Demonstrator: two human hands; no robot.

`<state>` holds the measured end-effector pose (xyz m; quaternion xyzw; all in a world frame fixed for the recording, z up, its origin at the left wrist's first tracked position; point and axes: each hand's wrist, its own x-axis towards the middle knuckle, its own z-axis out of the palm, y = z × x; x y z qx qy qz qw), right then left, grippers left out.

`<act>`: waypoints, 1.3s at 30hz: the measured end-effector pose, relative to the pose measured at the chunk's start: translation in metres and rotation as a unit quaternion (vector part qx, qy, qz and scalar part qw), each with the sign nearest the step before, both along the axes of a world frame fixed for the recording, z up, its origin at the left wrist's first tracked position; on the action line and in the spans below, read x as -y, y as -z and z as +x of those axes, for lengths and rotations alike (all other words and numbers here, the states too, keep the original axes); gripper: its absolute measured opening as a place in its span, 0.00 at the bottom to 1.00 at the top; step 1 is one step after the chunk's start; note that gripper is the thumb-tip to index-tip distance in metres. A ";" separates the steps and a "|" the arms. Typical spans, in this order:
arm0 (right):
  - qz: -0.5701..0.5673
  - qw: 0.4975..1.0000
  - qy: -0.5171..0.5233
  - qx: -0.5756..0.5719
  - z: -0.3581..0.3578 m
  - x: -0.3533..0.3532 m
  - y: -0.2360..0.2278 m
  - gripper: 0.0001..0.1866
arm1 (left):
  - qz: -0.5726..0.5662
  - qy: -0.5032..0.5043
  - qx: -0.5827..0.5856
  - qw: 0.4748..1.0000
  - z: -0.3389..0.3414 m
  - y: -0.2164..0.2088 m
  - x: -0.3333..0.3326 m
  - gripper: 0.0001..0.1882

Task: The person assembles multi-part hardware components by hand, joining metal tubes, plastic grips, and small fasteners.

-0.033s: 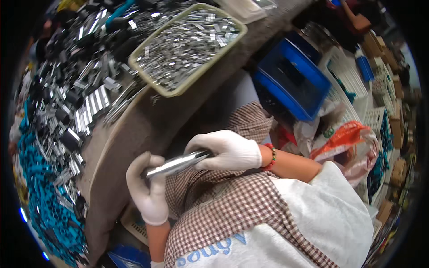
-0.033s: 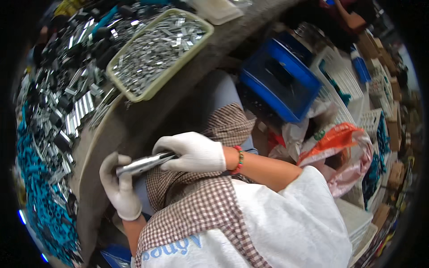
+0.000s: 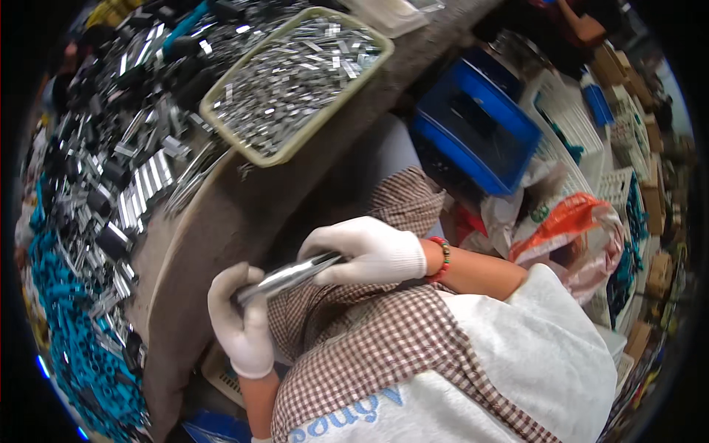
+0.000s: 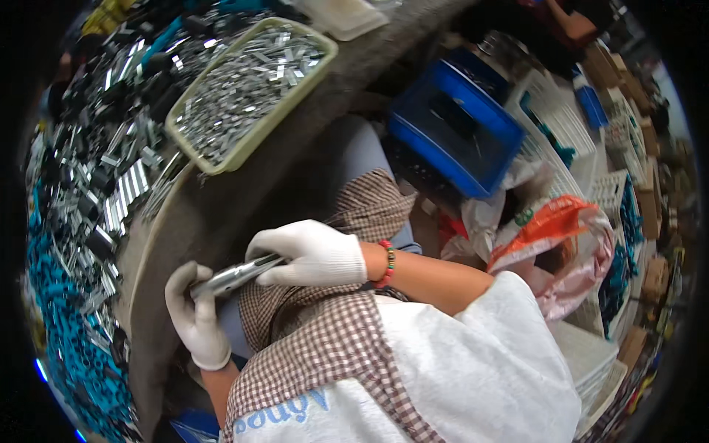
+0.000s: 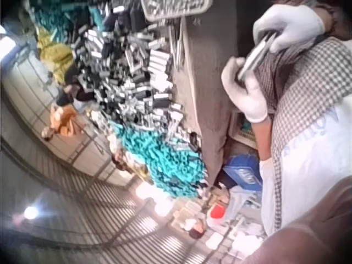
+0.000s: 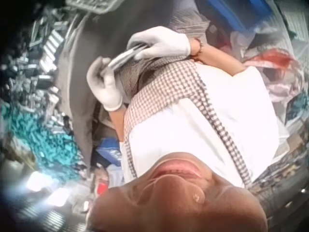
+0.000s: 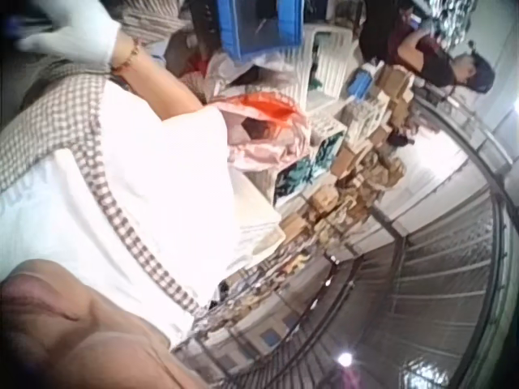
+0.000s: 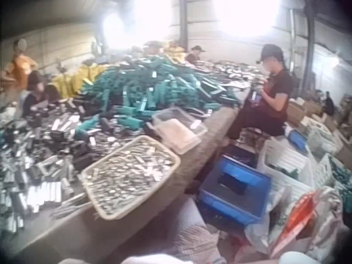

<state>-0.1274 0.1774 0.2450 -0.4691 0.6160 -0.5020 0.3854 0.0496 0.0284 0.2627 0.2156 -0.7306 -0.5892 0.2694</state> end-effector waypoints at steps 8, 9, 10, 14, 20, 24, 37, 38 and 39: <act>0.114 0.986 -0.121 0.022 0.005 0.011 0.035 0.25 | -0.119 0.177 0.366 0.906 0.001 0.009 0.001 0.34; 0.179 0.970 -0.120 0.115 0.005 0.011 0.036 0.27 | -0.188 0.221 0.351 0.890 -0.003 0.007 -0.001 0.36; 0.242 0.941 -0.127 0.201 0.004 0.011 0.034 0.28 | -0.254 0.253 0.337 0.870 -0.007 0.004 -0.003 0.37; 0.154 0.983 -0.068 -0.070 0.000 0.012 0.037 0.23 | -0.291 0.261 0.384 0.836 -0.009 0.016 -0.002 0.32; -0.106 0.951 0.043 -0.287 -0.010 0.051 -0.055 0.11 | 0.080 -0.007 0.370 0.926 0.046 0.106 0.007 0.26; -0.166 0.896 0.080 -0.403 -0.004 0.108 -0.079 0.08 | 0.472 -0.141 0.209 0.845 0.056 0.158 0.008 0.16; 0.030 0.751 0.123 -0.649 -0.026 0.240 -0.053 0.07 | 0.490 -0.105 0.167 0.849 0.066 0.176 0.015 0.34; -0.054 0.759 0.146 -0.632 -0.027 0.231 -0.055 0.07 | 0.492 -0.106 0.156 0.850 0.067 0.175 0.015 0.30; -0.127 0.779 0.148 -0.596 -0.027 0.217 -0.060 0.06 | 0.492 -0.102 0.156 0.850 0.067 0.174 0.016 0.30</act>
